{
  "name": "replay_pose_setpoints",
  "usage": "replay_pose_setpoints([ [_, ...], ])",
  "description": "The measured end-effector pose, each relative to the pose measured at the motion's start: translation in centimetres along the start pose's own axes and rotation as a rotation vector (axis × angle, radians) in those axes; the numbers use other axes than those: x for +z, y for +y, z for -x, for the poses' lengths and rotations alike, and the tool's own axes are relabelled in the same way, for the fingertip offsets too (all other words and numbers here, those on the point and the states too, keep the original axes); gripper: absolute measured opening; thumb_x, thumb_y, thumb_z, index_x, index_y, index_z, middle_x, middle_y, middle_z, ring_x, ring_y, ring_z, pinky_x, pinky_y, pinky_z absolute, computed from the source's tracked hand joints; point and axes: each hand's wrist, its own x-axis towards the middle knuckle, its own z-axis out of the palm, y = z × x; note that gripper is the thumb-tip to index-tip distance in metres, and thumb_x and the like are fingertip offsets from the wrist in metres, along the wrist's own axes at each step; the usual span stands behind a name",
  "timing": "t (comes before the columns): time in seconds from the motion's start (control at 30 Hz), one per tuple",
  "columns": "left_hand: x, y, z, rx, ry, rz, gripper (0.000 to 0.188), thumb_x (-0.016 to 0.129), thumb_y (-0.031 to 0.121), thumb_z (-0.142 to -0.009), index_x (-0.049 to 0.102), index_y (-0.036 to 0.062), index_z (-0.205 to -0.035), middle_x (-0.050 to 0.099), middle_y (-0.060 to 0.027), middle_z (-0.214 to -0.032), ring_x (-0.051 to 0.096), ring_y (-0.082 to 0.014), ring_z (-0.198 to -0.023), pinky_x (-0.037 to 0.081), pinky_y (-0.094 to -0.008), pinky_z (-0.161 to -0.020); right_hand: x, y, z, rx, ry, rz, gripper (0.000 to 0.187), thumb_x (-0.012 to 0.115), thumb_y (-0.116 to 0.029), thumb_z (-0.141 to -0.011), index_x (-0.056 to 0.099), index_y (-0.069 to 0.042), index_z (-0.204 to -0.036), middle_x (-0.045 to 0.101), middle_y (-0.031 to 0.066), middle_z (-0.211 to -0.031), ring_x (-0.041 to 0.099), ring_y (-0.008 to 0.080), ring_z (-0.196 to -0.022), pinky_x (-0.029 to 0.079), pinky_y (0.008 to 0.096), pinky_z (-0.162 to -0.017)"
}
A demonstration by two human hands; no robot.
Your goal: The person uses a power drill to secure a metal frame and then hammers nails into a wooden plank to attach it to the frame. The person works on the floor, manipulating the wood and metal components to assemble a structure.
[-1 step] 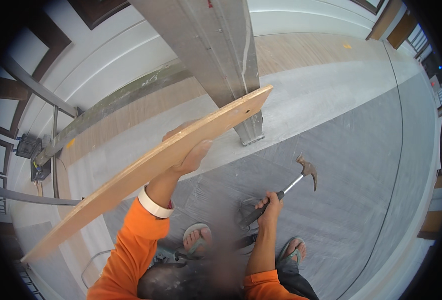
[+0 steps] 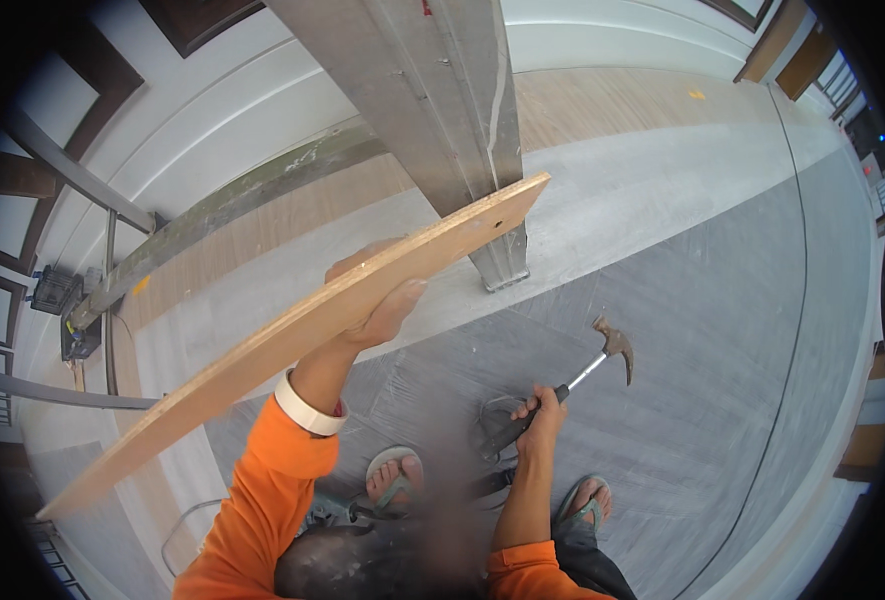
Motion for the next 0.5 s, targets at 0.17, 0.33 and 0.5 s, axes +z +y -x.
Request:
replay_pose_setpoints([
  [0.17,-1.1,0.9,-1.1,-0.037,-0.032,0.009,0.019,0.067,0.009,-0.077,0.063,-0.0029,-0.091,0.063,-0.0127,-0.079,0.059,-0.0205,-0.064,0.047,-0.0289,-0.059,-0.9,1.0,-1.0,0.032,0.038,0.011,0.011,0.056,-0.011,-0.079,0.045,-0.008,-0.08,0.043,0.0033,-0.057,0.043,0.0158,-0.043,0.04,0.0315,-0.04],
  [0.33,-1.3,1.4,-1.7,-0.01,-0.088,-0.095,0.02,0.07,0.011,-0.073,0.064,-0.0018,-0.087,0.064,-0.0143,-0.078,0.063,-0.0261,-0.065,0.052,-0.0323,-0.064,-1.4,1.4,-1.9,0.01,0.03,0.032,0.011,0.055,-0.007,-0.078,0.045,-0.005,-0.079,0.044,0.0041,-0.057,0.044,0.0167,-0.042,0.04,0.0314,-0.039],
  [0.5,-1.0,1.1,-2.2,0.119,-0.067,-0.133,0.017,0.071,0.012,-0.071,0.065,0.0007,-0.082,0.066,-0.0155,-0.08,0.066,-0.029,-0.07,0.056,-0.0399,-0.074,-1.5,2.3,-2.9,-0.001,0.036,0.126,0.009,0.055,-0.007,-0.078,0.047,-0.004,-0.079,0.045,0.0045,-0.057,0.045,0.0165,-0.042,0.04,0.0314,-0.038],
])
